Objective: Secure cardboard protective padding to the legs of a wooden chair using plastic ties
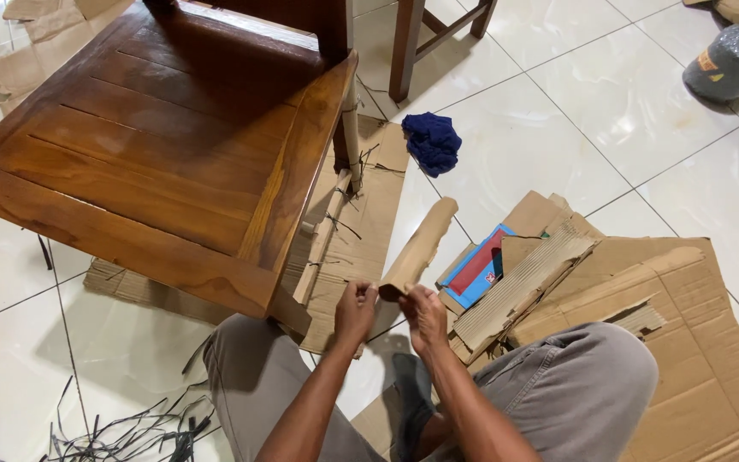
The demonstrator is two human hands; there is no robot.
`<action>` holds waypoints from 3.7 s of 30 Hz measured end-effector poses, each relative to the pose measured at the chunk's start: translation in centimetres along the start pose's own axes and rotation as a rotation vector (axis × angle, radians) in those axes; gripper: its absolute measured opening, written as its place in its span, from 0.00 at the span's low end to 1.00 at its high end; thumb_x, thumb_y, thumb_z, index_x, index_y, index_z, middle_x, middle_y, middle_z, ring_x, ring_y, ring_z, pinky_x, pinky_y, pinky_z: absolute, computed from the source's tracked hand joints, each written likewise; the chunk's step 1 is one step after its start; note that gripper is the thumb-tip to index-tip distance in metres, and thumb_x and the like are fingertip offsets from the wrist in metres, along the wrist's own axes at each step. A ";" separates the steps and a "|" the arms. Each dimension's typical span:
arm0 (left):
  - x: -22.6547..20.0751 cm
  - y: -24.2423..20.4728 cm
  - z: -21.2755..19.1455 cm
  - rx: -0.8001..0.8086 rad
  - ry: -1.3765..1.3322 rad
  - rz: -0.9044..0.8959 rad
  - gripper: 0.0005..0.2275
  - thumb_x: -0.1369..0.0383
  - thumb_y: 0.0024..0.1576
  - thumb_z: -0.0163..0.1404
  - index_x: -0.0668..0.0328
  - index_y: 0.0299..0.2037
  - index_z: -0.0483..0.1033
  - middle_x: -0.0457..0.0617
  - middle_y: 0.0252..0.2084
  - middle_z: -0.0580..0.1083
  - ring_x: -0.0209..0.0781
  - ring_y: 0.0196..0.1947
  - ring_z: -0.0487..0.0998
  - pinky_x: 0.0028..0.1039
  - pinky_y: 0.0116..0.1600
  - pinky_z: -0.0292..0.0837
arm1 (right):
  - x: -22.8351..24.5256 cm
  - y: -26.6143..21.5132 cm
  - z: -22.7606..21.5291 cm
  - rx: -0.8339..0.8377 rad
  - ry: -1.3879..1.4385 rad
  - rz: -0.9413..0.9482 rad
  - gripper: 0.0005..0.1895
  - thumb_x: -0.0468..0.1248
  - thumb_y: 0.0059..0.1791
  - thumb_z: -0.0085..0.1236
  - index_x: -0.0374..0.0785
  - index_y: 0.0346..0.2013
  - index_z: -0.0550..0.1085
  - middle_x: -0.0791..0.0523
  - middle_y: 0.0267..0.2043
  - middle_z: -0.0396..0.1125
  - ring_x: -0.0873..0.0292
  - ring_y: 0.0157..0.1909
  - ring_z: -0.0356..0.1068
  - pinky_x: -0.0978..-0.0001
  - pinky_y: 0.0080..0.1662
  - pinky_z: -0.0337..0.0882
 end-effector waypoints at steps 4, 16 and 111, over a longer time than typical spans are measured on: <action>1.4 1.4 0.7 0.076 -0.114 -0.056 0.22 0.47 0.62 0.48 0.54 0.55 0.76 0.63 0.51 0.78 0.61 0.57 0.78 0.45 0.59 0.72 | -0.6 -1.5 0.7 0.118 0.052 0.146 0.13 0.31 0.45 0.65 0.43 0.42 0.74 0.57 0.34 0.68 0.57 0.37 0.72 0.61 0.50 0.76; -4.3 -1.3 -2.1 0.255 -0.176 0.034 0.28 0.43 0.60 0.55 0.58 0.59 0.74 0.63 0.53 0.77 0.54 0.58 0.76 0.44 0.62 0.70 | -6.5 1.1 -2.5 0.324 -0.652 0.219 0.29 0.26 0.34 0.51 0.35 0.50 0.79 0.50 0.35 0.69 0.52 0.35 0.67 0.60 0.44 0.73; -2.8 -7.5 -18.0 -0.262 -0.443 0.247 0.37 0.74 0.50 0.56 0.64 0.73 0.56 0.65 0.68 0.67 0.66 0.67 0.68 0.52 0.70 0.63 | -5.6 -17.1 18.9 0.501 -1.036 -0.840 0.23 0.46 0.44 0.70 0.40 0.47 0.71 0.47 0.41 0.67 0.36 0.46 0.74 0.43 0.47 0.78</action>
Point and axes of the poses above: each hand's wrist, its own y-axis towards the middle knuckle, its own z-axis out of the palm, x = y × z, the point moved 3 cm from there along y, towards the middle knuckle
